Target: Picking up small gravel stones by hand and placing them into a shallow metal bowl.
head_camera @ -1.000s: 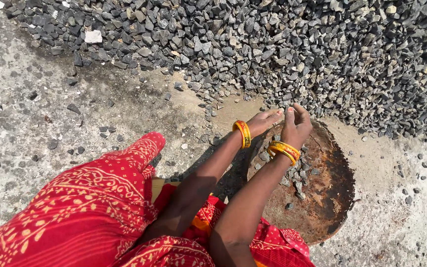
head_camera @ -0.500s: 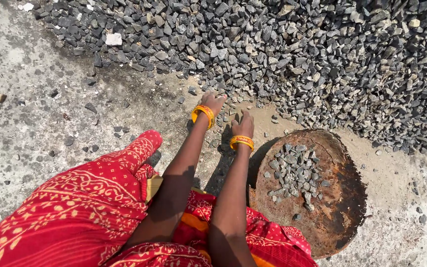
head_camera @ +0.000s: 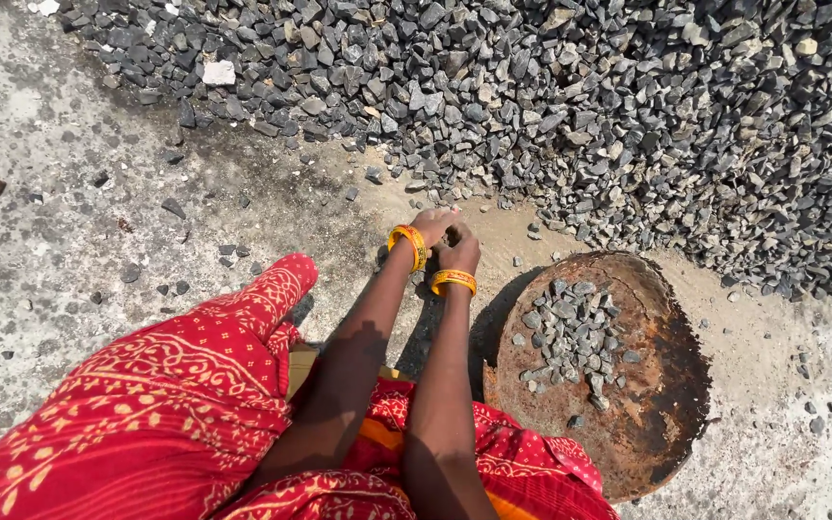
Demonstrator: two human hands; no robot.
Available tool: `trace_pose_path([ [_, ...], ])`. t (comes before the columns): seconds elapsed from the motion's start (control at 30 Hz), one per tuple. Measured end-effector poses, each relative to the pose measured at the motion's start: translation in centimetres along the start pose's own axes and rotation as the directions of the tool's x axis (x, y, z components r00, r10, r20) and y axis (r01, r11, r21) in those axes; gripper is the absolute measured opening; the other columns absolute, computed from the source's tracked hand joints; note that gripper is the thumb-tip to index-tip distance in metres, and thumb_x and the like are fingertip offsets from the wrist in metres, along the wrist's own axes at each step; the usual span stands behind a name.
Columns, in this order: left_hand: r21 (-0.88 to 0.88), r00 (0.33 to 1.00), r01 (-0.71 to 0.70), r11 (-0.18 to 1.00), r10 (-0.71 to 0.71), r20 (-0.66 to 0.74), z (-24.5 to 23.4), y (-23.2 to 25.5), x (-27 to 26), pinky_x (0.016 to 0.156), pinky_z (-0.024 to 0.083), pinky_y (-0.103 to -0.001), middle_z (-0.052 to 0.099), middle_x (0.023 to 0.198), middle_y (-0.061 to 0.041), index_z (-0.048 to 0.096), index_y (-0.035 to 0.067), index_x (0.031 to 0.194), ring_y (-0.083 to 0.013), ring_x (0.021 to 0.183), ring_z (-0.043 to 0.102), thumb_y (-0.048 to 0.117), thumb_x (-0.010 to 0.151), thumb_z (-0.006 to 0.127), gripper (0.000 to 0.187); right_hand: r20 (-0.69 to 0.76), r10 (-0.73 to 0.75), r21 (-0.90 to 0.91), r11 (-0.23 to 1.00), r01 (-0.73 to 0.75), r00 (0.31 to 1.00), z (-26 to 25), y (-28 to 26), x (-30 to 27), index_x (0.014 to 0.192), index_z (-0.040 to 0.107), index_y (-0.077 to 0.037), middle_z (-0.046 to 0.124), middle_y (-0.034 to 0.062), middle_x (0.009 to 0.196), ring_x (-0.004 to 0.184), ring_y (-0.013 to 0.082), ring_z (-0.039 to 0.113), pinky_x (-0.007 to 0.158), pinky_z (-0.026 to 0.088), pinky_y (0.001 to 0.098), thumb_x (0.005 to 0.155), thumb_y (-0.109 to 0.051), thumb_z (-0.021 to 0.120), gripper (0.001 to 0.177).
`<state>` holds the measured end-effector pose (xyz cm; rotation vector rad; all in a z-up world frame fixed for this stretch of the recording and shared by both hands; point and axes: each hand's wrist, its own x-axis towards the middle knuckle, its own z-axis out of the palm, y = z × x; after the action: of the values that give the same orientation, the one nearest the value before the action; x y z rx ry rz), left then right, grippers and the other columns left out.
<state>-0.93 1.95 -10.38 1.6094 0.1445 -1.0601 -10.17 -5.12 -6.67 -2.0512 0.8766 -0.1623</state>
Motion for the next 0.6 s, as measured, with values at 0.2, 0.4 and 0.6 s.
trace_pose_path([
  [0.2,-0.191,0.993,0.031,0.981,-0.01,0.114,0.0,-0.2,1.4,0.094,0.06,-0.05,0.064,0.135,-0.021,0.053,0.003,0.141,-0.0327,0.118,0.064,0.07,0.086,0.057,0.086,0.09,-0.037,0.372,0.928,0.001,0.995,-1.1,2.0,1.7,0.124,0.069,-0.001,0.075,0.0097,0.115,0.101,0.0178,0.072,0.091,0.059,0.0327,0.083,0.009,0.072,0.042],
  [0.4,-0.346,0.968,-0.025,0.938,0.109,0.225,1.0,0.8,4.2,0.094,0.059,-0.053,0.055,0.141,-0.029,0.045,-0.002,0.148,-0.0385,0.129,0.056,0.067,0.093,0.056,0.088,-0.009,-0.009,0.496,0.868,0.013,1.0,-3.4,0.5,2.3,0.126,0.069,-0.001,0.073,0.0087,0.12,0.103,0.0172,0.068,0.088,0.057,0.0308,0.085,0.016,0.055,0.047],
  [0.6,-0.337,0.941,-0.08,0.938,0.183,0.285,5.3,4.4,-0.1,0.102,0.054,-0.053,0.052,0.144,-0.031,0.045,-0.002,0.147,-0.0403,0.134,0.056,0.061,0.095,0.055,0.082,-0.077,0.089,0.509,0.86,-0.037,0.993,-8.4,-0.9,2.5,0.123,0.068,-0.004,0.074,0.009,0.116,0.101,0.0166,0.071,0.079,0.061,0.0316,0.087,0.015,0.051,0.044],
])
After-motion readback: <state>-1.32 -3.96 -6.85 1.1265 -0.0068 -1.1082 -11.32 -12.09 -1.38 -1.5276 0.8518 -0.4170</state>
